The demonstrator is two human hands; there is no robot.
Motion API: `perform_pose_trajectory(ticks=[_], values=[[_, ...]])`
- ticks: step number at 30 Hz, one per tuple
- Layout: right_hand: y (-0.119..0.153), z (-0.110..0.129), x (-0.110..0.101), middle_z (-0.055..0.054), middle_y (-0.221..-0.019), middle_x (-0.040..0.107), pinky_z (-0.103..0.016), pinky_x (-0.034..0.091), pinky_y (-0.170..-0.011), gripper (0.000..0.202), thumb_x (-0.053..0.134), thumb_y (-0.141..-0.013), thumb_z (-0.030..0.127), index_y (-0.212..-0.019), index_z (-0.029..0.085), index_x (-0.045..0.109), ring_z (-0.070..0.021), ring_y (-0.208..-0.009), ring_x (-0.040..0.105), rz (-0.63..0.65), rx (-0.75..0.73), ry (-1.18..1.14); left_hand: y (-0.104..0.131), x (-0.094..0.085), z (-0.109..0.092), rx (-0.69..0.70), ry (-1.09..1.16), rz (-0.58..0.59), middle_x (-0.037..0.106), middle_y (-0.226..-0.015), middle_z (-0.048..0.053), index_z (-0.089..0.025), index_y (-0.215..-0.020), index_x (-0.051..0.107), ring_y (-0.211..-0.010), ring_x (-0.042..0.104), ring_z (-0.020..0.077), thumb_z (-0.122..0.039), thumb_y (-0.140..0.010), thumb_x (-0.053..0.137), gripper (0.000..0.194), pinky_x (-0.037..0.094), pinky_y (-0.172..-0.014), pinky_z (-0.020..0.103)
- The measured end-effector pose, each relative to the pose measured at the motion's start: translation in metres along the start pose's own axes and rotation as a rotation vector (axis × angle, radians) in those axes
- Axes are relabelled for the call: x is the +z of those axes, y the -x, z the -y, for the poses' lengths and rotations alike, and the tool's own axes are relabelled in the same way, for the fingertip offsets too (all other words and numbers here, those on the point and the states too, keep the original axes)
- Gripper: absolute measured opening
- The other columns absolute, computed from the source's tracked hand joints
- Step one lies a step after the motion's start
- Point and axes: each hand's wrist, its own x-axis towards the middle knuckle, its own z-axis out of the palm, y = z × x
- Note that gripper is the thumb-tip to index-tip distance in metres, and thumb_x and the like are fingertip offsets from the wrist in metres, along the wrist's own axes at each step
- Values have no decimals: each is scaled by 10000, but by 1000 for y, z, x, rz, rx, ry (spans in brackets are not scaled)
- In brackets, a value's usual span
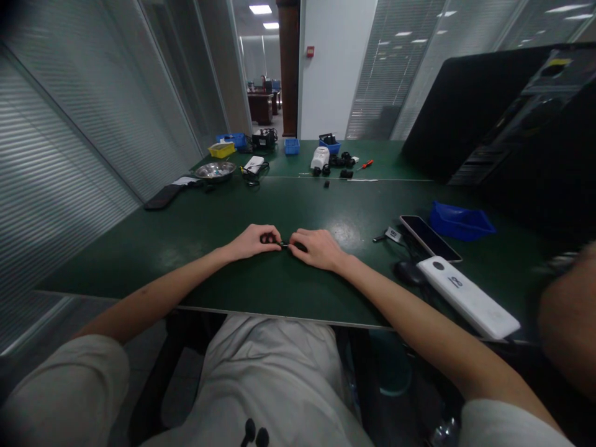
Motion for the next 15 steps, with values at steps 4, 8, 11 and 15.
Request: perform_pose_trajectory(ticks=[4, 8, 11, 15], values=[[0, -2, 1, -39, -994, 694, -284, 285, -635, 294, 450, -1049, 423, -1063, 229, 670, -153, -763, 591, 2, 5, 4, 8, -2, 2, -16, -33, -6, 612, -811, 12, -155, -1154, 718, -688, 502, 130, -369, -897, 736, 335, 385, -654, 242], [-1, -1, 0, -45, -998, 693, -282, 295, -647, 282, 463, -1043, 413, -1059, 223, 670, -157, -773, 591, 11, 18, -4, 10, 0, 0, -7, -25, 1, 617, -841, 23, -156, -1233, 702, -710, 520, 136, -352, -913, 721, 377, 397, -662, 243], [-1, 1, -1, -49, -999, 686, -281, 298, -651, 266, 485, -1032, 411, -1040, 222, 672, -161, -782, 589, 22, 25, -1, 10, 0, -3, 16, -31, 2, 635, -887, 43, -155, -1214, 722, -735, 542, 141, -346, -928, 704, 344, 412, -676, 245], [-2, 4, -2, -51, -1007, 681, -285, 296, -644, 265, 485, -1030, 412, -1036, 224, 672, -163, -782, 588, 29, 40, 23, 10, -2, -7, 56, -24, 7, 650, -952, 72, -146, -1132, 762, -758, 557, 140, -341, -960, 669, 276, 431, -702, 248]])
